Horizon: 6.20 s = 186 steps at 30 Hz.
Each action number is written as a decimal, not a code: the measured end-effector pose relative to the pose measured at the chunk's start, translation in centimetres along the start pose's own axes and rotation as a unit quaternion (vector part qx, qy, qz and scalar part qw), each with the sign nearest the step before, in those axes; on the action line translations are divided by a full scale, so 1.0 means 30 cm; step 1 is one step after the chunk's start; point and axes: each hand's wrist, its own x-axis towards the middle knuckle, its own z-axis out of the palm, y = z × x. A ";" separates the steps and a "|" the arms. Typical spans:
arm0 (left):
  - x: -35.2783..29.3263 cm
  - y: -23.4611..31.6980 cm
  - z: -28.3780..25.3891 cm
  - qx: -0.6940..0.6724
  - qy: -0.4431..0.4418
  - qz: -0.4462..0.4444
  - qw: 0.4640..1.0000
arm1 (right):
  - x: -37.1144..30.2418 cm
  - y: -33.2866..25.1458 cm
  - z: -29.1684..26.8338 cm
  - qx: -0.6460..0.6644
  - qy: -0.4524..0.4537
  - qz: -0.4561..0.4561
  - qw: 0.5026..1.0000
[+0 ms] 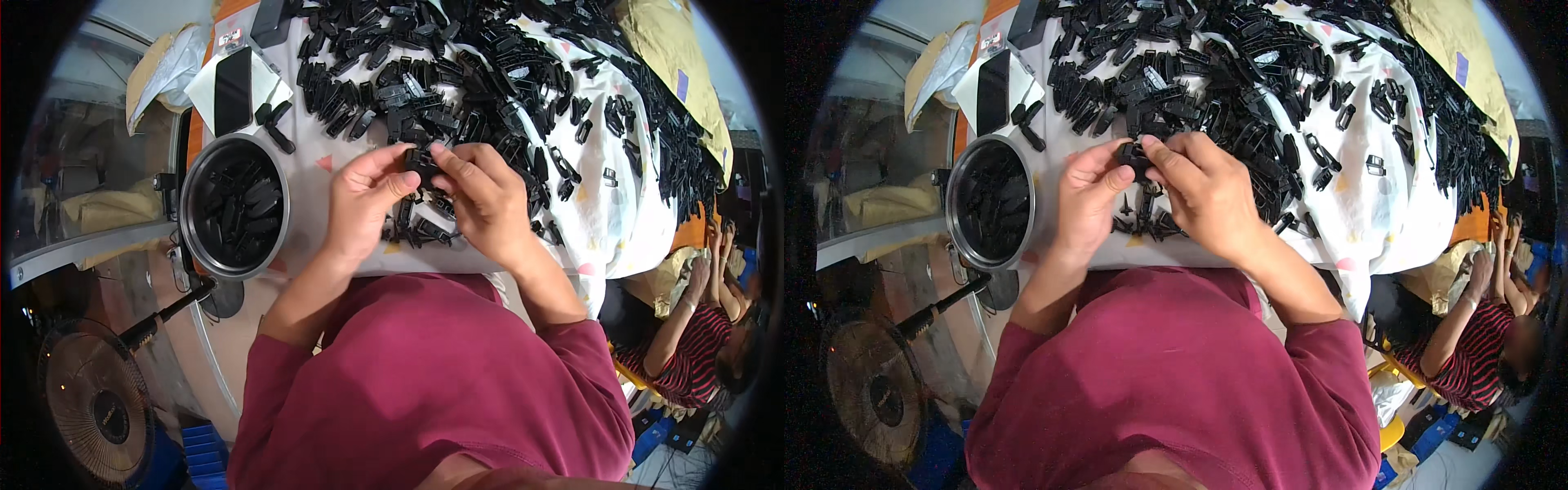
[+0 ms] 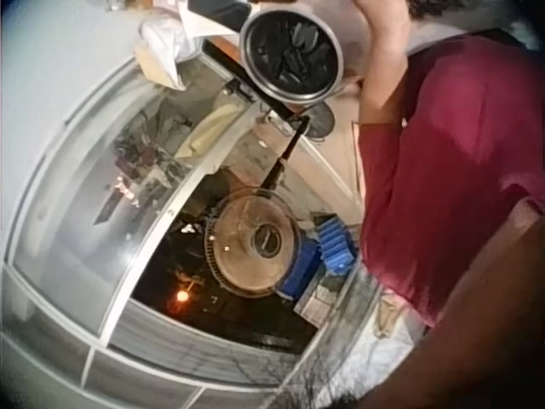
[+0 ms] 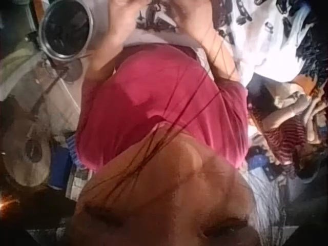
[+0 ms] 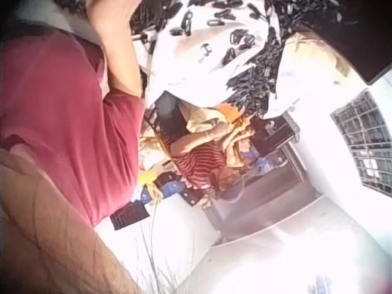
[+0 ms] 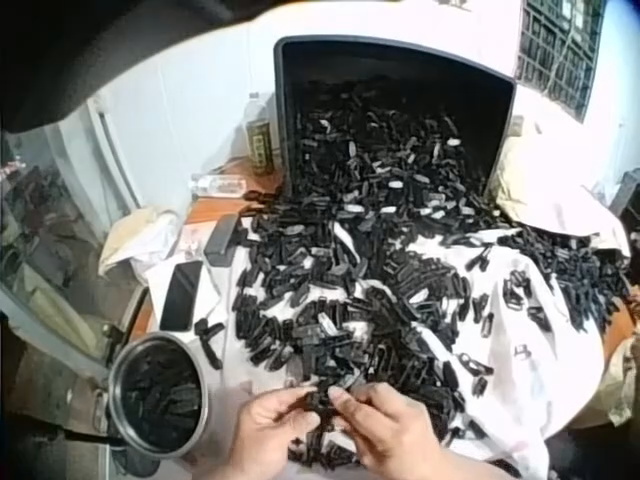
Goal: Assembling small black plastic components by snapping pieces together and placing them in a metal bowl.
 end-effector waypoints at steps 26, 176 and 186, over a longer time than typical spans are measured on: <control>0.141 -0.009 -0.142 0.632 0.176 0.058 0.752 | 0.495 0.343 0.196 -0.321 -0.225 0.207 0.896; 0.107 0.051 0.053 0.383 -0.041 0.193 0.903 | 0.016 0.090 -0.091 0.604 -0.022 0.402 0.688; 0.031 0.017 0.057 0.051 -0.020 -0.071 0.996 | -0.037 0.031 -0.010 0.247 -0.037 0.292 0.923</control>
